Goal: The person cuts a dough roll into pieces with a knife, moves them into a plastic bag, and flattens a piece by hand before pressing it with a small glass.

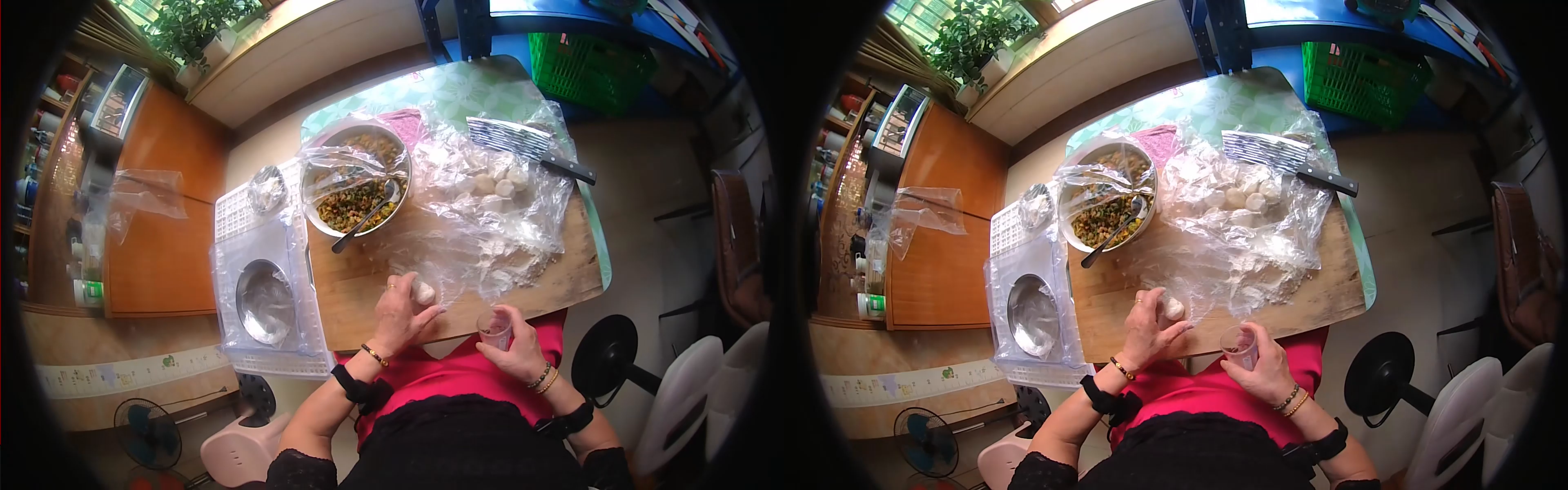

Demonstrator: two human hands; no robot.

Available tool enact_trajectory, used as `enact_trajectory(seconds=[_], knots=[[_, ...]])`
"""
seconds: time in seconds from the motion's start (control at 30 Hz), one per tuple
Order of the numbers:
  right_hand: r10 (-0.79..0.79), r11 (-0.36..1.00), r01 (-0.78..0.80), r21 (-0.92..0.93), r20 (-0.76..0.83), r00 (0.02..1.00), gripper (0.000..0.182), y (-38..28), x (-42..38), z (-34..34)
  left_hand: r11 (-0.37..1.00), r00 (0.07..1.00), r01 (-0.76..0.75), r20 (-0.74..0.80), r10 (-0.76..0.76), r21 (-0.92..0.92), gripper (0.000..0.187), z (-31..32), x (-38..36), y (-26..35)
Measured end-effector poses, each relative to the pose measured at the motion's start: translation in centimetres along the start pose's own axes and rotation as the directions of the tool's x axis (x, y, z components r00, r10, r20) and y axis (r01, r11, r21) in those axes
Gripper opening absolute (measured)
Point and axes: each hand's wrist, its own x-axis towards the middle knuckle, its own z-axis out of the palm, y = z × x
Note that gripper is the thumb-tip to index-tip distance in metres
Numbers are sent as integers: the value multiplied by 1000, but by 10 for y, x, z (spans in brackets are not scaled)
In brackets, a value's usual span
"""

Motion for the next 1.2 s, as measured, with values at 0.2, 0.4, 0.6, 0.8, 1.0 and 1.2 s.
enact_trajectory(seconds=[0.2, 0.4, 0.6, 0.8, 1.0, 1.2], knots=[[2, 1000, -2, -14, 0, 1000, 65, -1, -2, 0, 995, 994, -80, 78, 75, 54, 33, 8, 1, -10], [20, 1000, -20, -10, 5, 1000, 66, 3, -2, 0, 997, 999, -31, -5, 32, 73, 32, 1, 4, 6], [12, 1000, -12, -14, 16, 1000, 66, 0, -2, 2, 988, 998, -5, 63, -5, 151, 37, 19, -2, -7], [17, 999, -17, -28, 8, 1000, 66, 0, -1, 1, 997, 992, -69, -102, 71, 26, 28, 11, 4, 5], [8, 999, -6, -33, 43, 999, 65, 1, -1, 4, 970, 992, -126, 59, 116, 210, 33, 15, -2, -9], [3, 998, -1, -56, 46, 999, 65, -2, -2, 4, 973, 987, -133, 112, 114, 189, 52, 1, 7, 2]])
